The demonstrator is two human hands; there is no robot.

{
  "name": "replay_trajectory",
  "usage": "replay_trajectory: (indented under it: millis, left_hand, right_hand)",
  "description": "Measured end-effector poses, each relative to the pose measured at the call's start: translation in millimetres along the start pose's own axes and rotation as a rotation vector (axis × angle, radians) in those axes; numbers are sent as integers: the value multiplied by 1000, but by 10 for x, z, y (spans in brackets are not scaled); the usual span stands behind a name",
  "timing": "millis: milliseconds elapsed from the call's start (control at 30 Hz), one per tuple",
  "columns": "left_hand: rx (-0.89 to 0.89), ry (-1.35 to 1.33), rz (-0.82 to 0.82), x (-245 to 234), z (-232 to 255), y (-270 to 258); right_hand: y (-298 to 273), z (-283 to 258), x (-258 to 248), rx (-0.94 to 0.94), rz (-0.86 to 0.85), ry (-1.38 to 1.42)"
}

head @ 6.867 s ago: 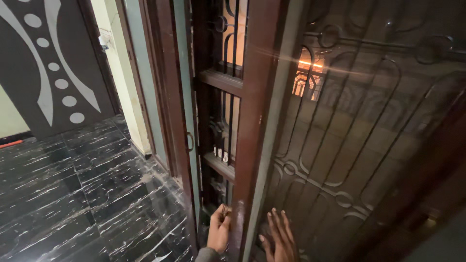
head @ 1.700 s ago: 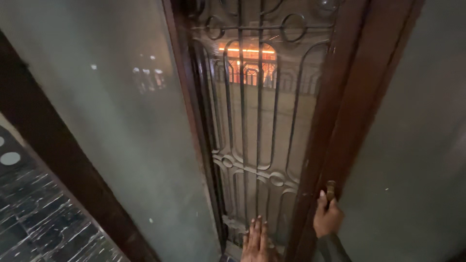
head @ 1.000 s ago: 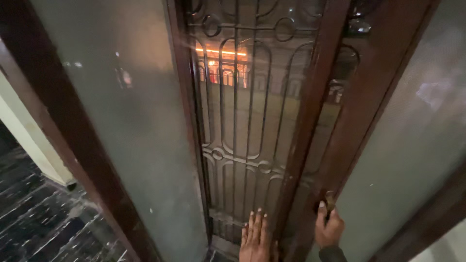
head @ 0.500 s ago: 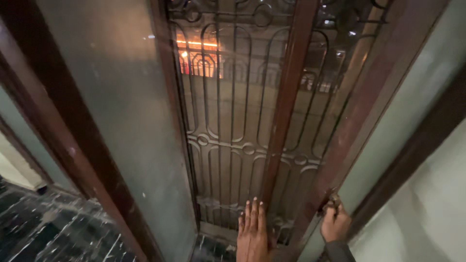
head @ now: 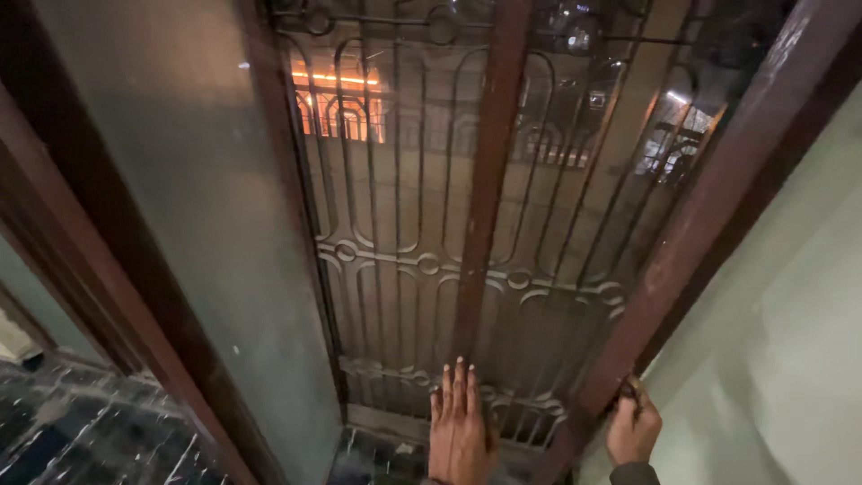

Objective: The person repeatedly opens and closes a dark brown wooden door with a silver handle and a separate metal security gate with a brass handle. The person uses both hands to manipulate the handles and push or pull the doors and gate open and shut multiple times.

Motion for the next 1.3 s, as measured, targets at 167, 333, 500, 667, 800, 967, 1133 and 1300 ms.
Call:
replay_trajectory:
  millis: [167,333,500,667,800,967,1133,1300]
  left_hand:
    - [20,-30,82,60,231,-72]
    - [22,-5,97,177,434,-162]
    - [7,9,116,243,678,-259]
    - [17,17,103,283,892,-332]
    - [20,7,95,325,1008,-347]
    - [57,-9,139,372,1108,-321]
    - [26,40,98,400,1149,-319]
    - [-18,36,43,328,1153,-384]
  right_hand:
    - [-4,71,-320,-19,19,-14]
    - [55,201,-651,-100,57,-45]
    - [58,281,-951,-105,74,-40]
    - [63,124,-1234,-189,104,-107]
    - [36,-62,-1410,-284,100,-58]
    - [67,-32,-1536,-162,66,-122]
    - [126,44,-1633,-223,103,-190]
    - [156,112,-1675,-325,106,-214]
Point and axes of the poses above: each hand's wrist, its own y-axis towards the middle knuckle, its own x-axis out of the palm, z = x × y, the point moved 6 cm from there along y, towards the middle knuckle, and after that the axes turned 9 degrees about -y, right-handed, at the moved point
